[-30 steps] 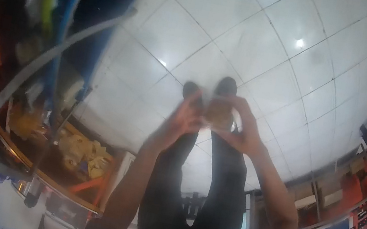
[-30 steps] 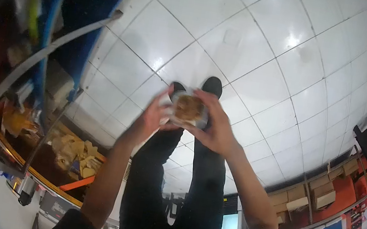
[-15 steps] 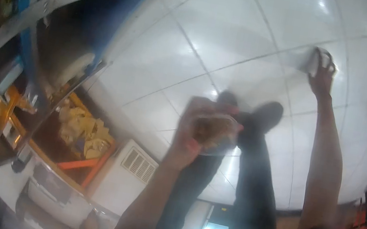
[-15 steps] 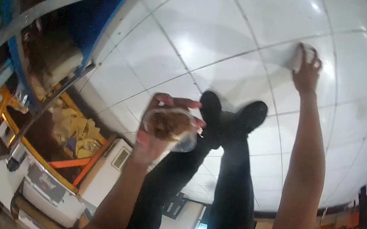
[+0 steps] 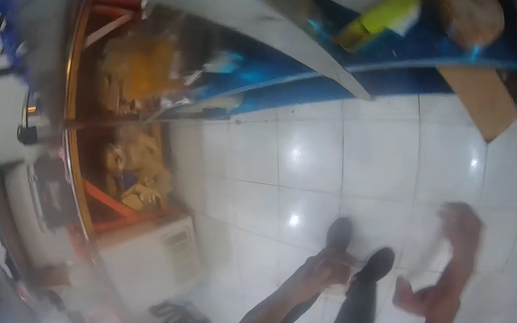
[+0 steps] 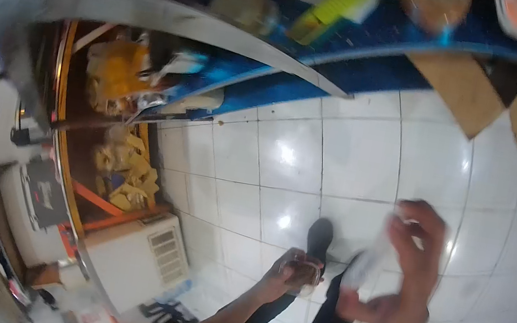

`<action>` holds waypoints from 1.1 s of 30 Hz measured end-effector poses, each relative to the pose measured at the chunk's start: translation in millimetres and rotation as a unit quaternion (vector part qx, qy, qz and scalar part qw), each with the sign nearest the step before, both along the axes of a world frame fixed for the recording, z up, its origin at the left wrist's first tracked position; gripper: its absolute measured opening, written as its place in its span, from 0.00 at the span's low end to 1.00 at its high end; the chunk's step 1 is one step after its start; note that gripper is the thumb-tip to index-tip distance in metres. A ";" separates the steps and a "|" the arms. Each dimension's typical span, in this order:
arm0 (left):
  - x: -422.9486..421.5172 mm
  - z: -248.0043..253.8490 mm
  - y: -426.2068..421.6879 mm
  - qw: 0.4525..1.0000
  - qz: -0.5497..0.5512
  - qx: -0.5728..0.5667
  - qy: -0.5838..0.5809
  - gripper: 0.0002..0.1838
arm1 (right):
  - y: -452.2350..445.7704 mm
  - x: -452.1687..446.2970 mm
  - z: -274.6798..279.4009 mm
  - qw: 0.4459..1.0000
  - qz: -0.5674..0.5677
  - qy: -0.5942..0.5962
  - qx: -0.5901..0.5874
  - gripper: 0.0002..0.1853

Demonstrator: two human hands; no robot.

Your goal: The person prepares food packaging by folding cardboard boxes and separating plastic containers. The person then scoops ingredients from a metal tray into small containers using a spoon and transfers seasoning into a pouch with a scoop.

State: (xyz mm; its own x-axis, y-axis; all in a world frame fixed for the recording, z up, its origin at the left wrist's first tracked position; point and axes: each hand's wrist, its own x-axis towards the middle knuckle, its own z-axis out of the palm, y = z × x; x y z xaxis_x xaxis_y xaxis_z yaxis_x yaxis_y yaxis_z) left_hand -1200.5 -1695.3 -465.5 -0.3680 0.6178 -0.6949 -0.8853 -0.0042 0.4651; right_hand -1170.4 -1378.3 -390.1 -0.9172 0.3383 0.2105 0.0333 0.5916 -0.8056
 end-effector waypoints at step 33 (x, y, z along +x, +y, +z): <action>67.0 16.1 -139.0 0.966 0.245 -0.041 -0.063 0.41 | -172.2 -211.7 -129.5 0.966 0.065 -0.203 -0.144 0.06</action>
State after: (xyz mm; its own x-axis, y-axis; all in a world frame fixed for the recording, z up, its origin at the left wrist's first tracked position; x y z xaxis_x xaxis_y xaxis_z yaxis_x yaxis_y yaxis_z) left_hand -1133.5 -1834.3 -449.4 -0.5124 0.3314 -0.7923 -0.8354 -0.4060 0.3705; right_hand -1382.1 -1550.5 -519.6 -0.9430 0.2047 -0.2624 0.3222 0.3649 -0.8735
